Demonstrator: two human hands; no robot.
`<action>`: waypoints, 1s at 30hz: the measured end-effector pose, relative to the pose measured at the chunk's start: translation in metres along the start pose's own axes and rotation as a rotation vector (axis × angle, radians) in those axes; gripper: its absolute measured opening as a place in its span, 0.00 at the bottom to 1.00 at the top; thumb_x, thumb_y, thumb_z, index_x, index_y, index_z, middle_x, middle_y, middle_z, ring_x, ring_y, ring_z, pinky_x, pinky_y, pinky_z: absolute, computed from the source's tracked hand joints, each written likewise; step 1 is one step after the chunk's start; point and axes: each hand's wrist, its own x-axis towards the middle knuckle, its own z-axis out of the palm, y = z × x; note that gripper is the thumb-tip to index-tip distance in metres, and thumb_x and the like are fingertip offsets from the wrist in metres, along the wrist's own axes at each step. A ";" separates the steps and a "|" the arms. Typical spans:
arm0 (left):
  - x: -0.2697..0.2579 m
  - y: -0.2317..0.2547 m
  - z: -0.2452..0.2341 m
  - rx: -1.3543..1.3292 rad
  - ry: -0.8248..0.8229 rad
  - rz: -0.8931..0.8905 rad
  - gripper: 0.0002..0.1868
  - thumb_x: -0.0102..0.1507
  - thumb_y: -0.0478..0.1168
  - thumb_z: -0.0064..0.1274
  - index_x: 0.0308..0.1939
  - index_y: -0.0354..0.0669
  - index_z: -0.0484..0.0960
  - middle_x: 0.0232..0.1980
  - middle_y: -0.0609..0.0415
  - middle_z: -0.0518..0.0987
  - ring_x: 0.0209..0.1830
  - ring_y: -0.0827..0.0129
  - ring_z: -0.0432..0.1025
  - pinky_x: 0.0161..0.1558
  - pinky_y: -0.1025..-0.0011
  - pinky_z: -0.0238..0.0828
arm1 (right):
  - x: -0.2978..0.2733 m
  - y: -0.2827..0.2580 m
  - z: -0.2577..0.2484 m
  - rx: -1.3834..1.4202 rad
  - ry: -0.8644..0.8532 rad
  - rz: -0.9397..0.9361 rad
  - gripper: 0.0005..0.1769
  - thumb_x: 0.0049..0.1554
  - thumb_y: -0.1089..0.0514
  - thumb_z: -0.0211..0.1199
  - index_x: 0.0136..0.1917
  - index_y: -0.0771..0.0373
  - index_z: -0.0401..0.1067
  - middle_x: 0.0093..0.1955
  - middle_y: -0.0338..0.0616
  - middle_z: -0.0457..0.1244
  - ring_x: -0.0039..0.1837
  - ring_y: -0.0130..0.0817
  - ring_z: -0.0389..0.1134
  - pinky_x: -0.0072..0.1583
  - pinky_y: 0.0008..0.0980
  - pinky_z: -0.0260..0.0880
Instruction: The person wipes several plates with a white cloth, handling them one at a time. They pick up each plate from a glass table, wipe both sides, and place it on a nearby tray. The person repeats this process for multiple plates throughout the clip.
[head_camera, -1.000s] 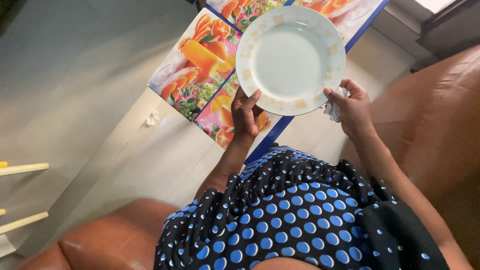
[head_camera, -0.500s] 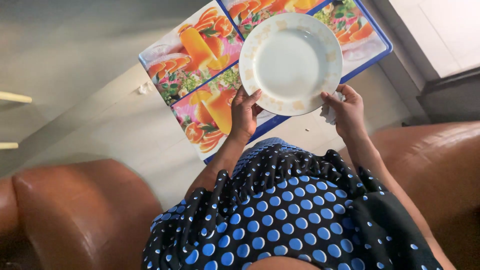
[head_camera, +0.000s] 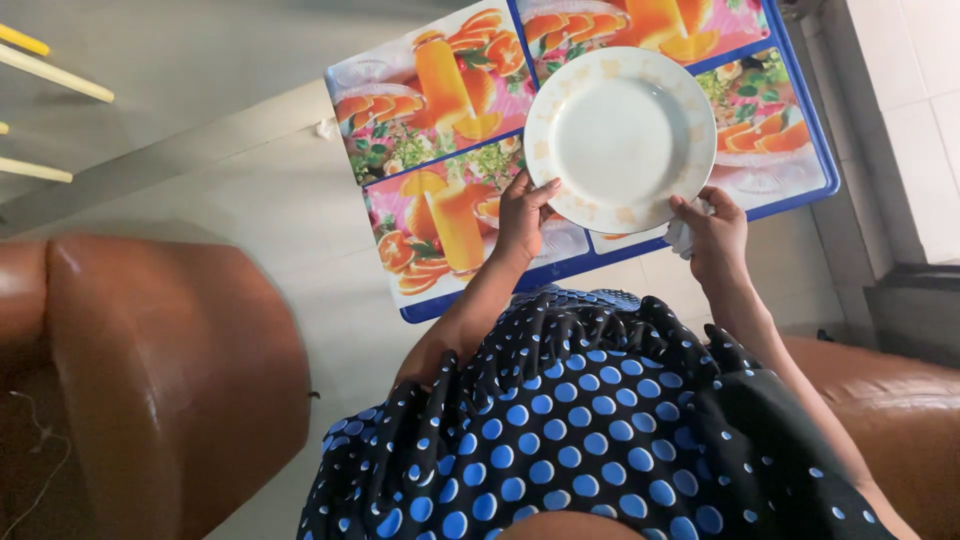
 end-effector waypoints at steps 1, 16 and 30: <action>0.006 -0.004 -0.006 0.071 0.038 -0.012 0.20 0.63 0.29 0.58 0.59 0.37 0.78 0.50 0.52 0.81 0.44 0.69 0.77 0.44 0.72 0.76 | 0.004 -0.001 0.004 -0.010 0.015 0.020 0.14 0.58 0.65 0.71 0.56 0.66 0.72 0.46 0.42 0.69 0.42 0.27 0.70 0.43 0.26 0.72; 0.123 -0.047 -0.008 0.230 0.181 0.057 0.15 0.58 0.29 0.61 0.50 0.38 0.83 0.40 0.56 0.84 0.34 0.78 0.76 0.37 0.78 0.71 | 0.144 0.006 -0.003 -0.059 -0.040 0.082 0.14 0.59 0.65 0.71 0.57 0.66 0.73 0.45 0.41 0.69 0.41 0.26 0.69 0.42 0.27 0.71; 0.254 -0.099 -0.011 0.420 0.440 0.029 0.12 0.55 0.31 0.62 0.43 0.36 0.84 0.36 0.53 0.83 0.34 0.70 0.80 0.34 0.71 0.81 | 0.323 0.024 -0.010 -0.214 -0.126 0.057 0.12 0.56 0.66 0.72 0.53 0.66 0.74 0.42 0.39 0.68 0.39 0.25 0.68 0.41 0.27 0.69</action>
